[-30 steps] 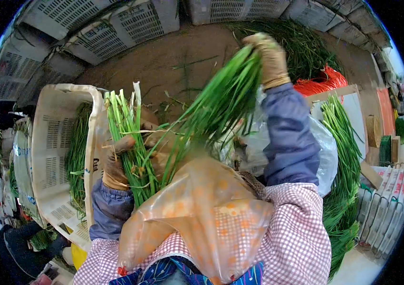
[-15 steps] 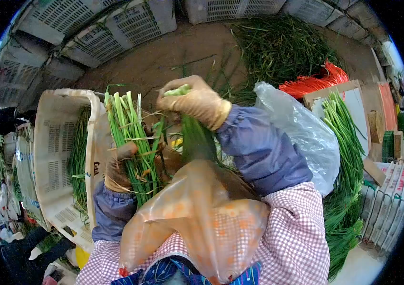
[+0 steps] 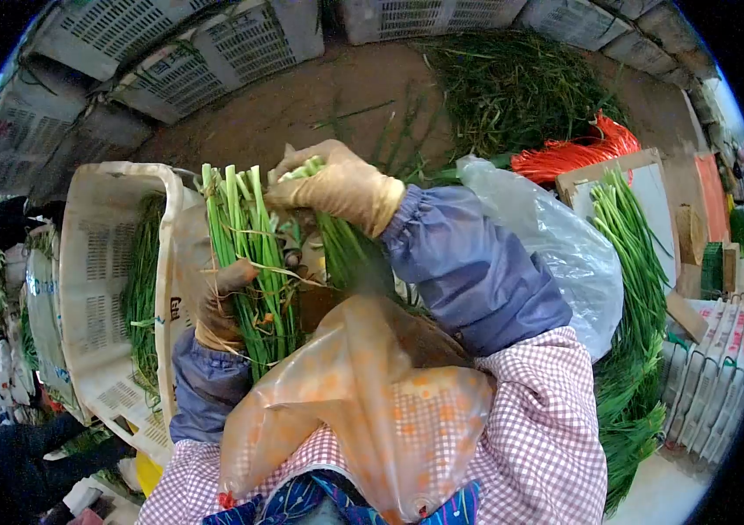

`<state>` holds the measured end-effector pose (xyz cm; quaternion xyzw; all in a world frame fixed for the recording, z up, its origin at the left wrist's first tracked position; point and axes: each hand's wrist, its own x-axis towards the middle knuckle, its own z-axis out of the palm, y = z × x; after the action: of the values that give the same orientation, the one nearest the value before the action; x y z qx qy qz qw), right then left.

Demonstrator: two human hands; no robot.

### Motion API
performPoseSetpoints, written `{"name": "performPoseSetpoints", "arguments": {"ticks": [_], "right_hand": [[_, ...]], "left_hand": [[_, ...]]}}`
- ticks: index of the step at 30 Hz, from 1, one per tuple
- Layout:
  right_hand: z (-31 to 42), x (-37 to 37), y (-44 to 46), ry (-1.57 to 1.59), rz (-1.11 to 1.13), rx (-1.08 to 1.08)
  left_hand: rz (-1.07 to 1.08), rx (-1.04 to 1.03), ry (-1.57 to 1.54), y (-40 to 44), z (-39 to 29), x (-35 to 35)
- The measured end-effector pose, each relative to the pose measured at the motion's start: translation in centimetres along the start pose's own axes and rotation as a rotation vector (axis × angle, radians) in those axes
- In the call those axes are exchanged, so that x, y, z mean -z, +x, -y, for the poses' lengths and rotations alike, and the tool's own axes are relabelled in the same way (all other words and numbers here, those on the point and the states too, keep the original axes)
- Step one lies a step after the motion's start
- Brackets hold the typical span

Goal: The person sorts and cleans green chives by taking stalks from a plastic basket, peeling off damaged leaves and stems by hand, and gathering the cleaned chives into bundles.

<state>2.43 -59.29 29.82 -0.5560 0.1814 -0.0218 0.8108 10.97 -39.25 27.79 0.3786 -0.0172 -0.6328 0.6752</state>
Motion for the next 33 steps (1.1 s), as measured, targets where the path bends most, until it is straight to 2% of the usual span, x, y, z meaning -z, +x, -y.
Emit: {"name": "performPoseSetpoints", "arguments": {"ticks": [3, 4, 6, 7, 9, 11, 12, 13, 14, 16, 18, 20, 21, 23, 27, 30, 31, 32, 33], "right_hand": [[-0.6, 1.8, -0.5, 0.048, -0.056, -0.046], [-0.9, 2.9, -0.4, -0.107, -0.103, -0.016], [-2.0, 5.4, -0.1, -0.318, -0.191, -0.183], [-2.5, 5.9, -0.3, -0.325, -0.194, -0.183], [-3.3, 6.6, -0.8, -0.798, -0.188, -0.175], [-3.2, 7.3, -0.7, -0.837, -0.136, -0.221], [-3.0, 7.9, -0.5, -0.875, -0.082, -0.265], [-2.0, 8.6, -0.6, -0.888, -0.117, -0.264], [-2.4, 10.4, 0.5, -0.918, -0.192, -0.181], [-1.7, 12.2, 0.9, -0.775, -0.460, -0.132], [-0.5, 11.7, 0.5, -0.387, -0.427, 0.039], [1.8, 7.4, -1.0, -0.272, -0.257, 0.051], [2.2, 5.6, -1.3, -0.234, -0.182, 0.062], [2.3, 2.4, -1.7, -0.115, -0.052, -0.041], [0.8, 1.4, -1.0, 0.035, 0.057, -0.040], [0.5, 4.6, 0.0, -0.130, -0.244, 0.091], [0.1, 7.1, 0.5, -0.076, -0.341, 0.131], [-0.3, 10.5, 1.0, -0.196, -0.474, 0.252], [0.4, 12.2, 0.7, -0.180, -0.672, 0.196]], "left_hand": [[-0.121, -0.004, 0.035, -0.6, 0.0, 0.3], [-0.123, -0.008, 0.032, -0.6, -0.1, 0.4], [-0.041, -0.015, -0.003, -0.5, -0.5, 0.0], [-0.062, -0.054, -0.024, -0.5, -0.5, -0.8], [-0.051, -0.002, -0.030, -0.5, -0.6, -0.2], [-0.044, 0.053, -0.027, -0.4, -0.7, 1.3], [0.049, 0.067, -0.088, -0.1, -0.4, 2.5], [0.140, 0.081, -0.149, 0.0, -0.3, 3.1], [0.137, 0.082, -0.147, -0.4, -0.4, 2.2], [0.070, -0.057, -0.113, -1.1, -1.0, -0.3], [0.003, 0.025, -0.074, -0.8, -1.1, 1.4], [0.068, -0.017, -0.067, -0.5, -0.9, 1.3], [0.034, -0.060, -0.112, -0.5, -0.7, 0.6], [0.050, -0.038, -0.048, 0.1, -0.8, 1.0], [0.019, -0.032, -0.006, -0.5, -0.9, 1.2], [0.069, -0.104, -0.056, -0.7, -0.8, 1.2], [0.069, -0.109, -0.095, -0.8, -0.7, 1.9], [0.069, -0.117, -0.100, -0.8, -0.7, 2.2], [0.102, -0.116, -0.109, -0.8, -0.7, 2.3]]}}
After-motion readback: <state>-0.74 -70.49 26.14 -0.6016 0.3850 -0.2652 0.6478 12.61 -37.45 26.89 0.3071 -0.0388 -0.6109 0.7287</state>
